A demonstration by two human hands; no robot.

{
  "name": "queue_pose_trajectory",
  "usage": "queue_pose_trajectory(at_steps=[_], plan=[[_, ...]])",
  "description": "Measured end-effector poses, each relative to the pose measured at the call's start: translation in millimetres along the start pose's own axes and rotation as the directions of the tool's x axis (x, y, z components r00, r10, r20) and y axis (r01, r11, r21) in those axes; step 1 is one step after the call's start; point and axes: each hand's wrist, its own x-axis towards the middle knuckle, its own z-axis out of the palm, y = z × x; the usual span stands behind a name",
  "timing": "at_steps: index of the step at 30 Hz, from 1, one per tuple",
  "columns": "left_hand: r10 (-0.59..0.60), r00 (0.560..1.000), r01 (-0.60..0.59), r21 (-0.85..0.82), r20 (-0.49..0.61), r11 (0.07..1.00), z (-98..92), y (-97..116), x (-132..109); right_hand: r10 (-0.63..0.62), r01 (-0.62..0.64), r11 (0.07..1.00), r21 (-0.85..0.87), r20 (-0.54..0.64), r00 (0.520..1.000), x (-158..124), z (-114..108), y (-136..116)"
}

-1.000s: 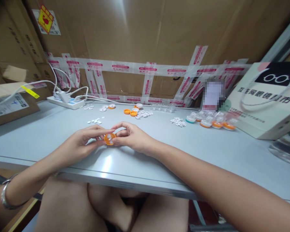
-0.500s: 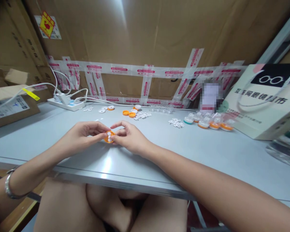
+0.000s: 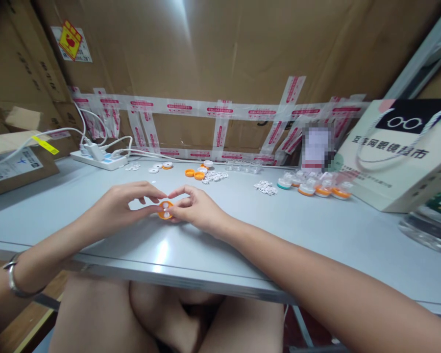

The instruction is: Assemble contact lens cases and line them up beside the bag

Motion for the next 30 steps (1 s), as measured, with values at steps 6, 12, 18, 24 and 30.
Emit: queue_pose_trajectory(at_steps=[6, 12, 18, 24, 30], plan=[[0.27, 0.935, -0.338, 0.35, 0.229, 0.874, -6.2, -4, 5, -0.01, 0.017, 0.995, -0.097, 0.069, 0.998, -2, -1, 2], [0.463, 0.734, -0.675, 0.456, 0.498, 0.58, -19.0, -10, 13, -0.002, 0.013, 0.993, -0.117, 0.097, 0.995, -3, -4, 2], [0.501, 0.7, -0.703, 0.37, 0.508, 0.607, -20.9, -17, 10, 0.037, -0.028, 0.997, -0.074, 0.122, 0.992, -2, -6, 2], [0.488, 0.778, -0.6, 0.241, 0.395, 0.763, -17.8, -24, 7, 0.041, -0.031, 0.997, -0.067, 0.148, 0.988, -1, -8, 2], [0.528, 0.793, -0.593, 0.187, 0.304, 0.783, -13.1, -27, 8, 0.013, -0.002, 0.998, -0.057, 0.179, 0.984, 1, -10, 5]])
